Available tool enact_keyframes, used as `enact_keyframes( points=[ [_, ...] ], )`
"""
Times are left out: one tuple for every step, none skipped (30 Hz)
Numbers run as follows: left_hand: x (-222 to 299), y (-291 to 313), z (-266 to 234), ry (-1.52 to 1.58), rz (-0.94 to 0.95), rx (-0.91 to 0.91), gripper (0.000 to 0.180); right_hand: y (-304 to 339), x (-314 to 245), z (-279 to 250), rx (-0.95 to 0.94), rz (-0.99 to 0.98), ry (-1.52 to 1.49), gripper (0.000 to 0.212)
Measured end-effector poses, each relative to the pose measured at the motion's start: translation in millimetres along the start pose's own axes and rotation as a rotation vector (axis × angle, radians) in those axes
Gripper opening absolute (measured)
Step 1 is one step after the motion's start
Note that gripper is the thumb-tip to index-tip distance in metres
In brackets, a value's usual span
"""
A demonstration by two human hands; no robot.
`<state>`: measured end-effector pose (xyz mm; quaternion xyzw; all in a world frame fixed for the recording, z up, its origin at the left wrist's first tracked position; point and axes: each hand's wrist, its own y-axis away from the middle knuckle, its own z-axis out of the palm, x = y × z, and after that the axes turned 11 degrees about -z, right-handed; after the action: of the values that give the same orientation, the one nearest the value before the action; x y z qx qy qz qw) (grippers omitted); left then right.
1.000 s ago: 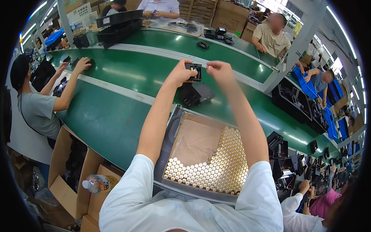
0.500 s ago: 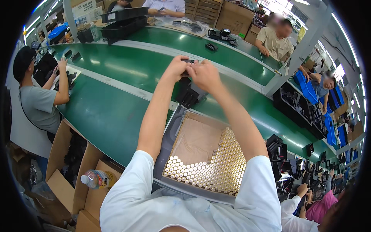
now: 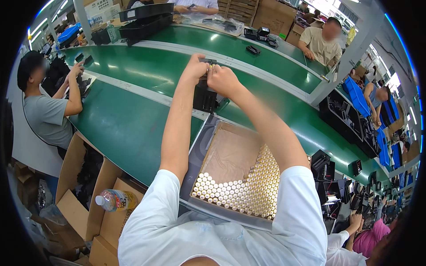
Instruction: The person takes batteries from a box, inserts them into electronic battery holders by hand, and places the assembled units onto the conveyor table.
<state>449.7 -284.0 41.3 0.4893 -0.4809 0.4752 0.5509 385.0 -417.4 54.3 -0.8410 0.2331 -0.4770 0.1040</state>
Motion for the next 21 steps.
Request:
enact_keyframes(
  points=[
    [-2,0,2,-0.008,0.010,0.015,0.048,0,-1,3,0.037,0.015,-0.032,0.024],
    [-1,-3,-5,-0.017,0.021,0.030,0.048,0,-3,6,0.074,0.030,-0.064,0.026],
    [-2,-5,-8,-0.028,0.027,0.047,0.049,-1,-8,5,0.072,0.036,-0.072,0.026],
    [-7,-5,-8,-0.039,0.033,0.063,0.049,-4,-14,5,0.092,0.144,-0.192,0.027],
    [-7,-7,-15,-0.045,0.030,0.065,0.049,-10,-20,2,0.116,0.250,-0.310,0.029],
    [-7,-9,-25,-0.137,0.131,0.175,0.049,-16,-26,-2,0.140,0.357,-0.427,0.030],
    [-7,-9,-35,-0.228,0.233,0.284,0.050,-21,-31,-7,0.164,0.463,-0.544,0.032],
    [-4,-4,-41,-0.298,0.226,0.354,0.049,-17,-40,-6,0.158,0.475,-0.544,0.032],
    [-1,0,-47,-0.368,0.222,0.423,0.049,-12,-51,-7,0.105,0.474,-0.578,0.033],
    [5,7,-52,-0.371,0.219,0.417,0.049,-7,-62,-6,0.055,0.466,-0.614,0.033],
    [10,13,-53,-0.557,0.107,0.488,0.049,-1,-69,-7,0.000,0.464,-0.643,0.034],
    [13,18,-54,-0.742,-0.005,0.554,0.049,7,-72,-7,-0.057,0.462,-0.671,0.035],
    [9,17,-65,-0.722,-0.021,0.595,0.050,4,-73,-15,-0.062,0.465,-0.675,0.035],
    [5,16,-76,-0.701,-0.037,0.635,0.052,0,-69,-21,-0.059,0.535,-0.757,0.034],
    [3,18,-78,-0.693,-0.040,0.620,0.052,2,-54,-26,-0.064,0.606,-0.829,0.033],
    [4,25,-77,-0.860,0.040,0.742,0.054,7,-40,-29,-0.072,0.687,-0.895,0.032],
    [6,29,-70,-1.024,0.125,0.863,0.055,15,-28,-31,-0.079,0.770,-0.959,0.030],
    [16,31,-61,-1.026,0.107,0.789,0.057,24,-17,-29,-0.053,0.878,-1.007,0.026],
    [26,32,-51,-1.028,0.088,0.714,0.060,35,-5,-28,-0.025,0.988,-1.054,0.021],
    [31,29,-45,-1.029,0.083,0.704,0.060,42,5,-30,-0.034,0.994,-1.053,0.021],
    [34,27,-38,-0.788,0.130,0.212,0.055,46,15,-37,-0.022,1.158,-1.266,0.022]
  ],
)
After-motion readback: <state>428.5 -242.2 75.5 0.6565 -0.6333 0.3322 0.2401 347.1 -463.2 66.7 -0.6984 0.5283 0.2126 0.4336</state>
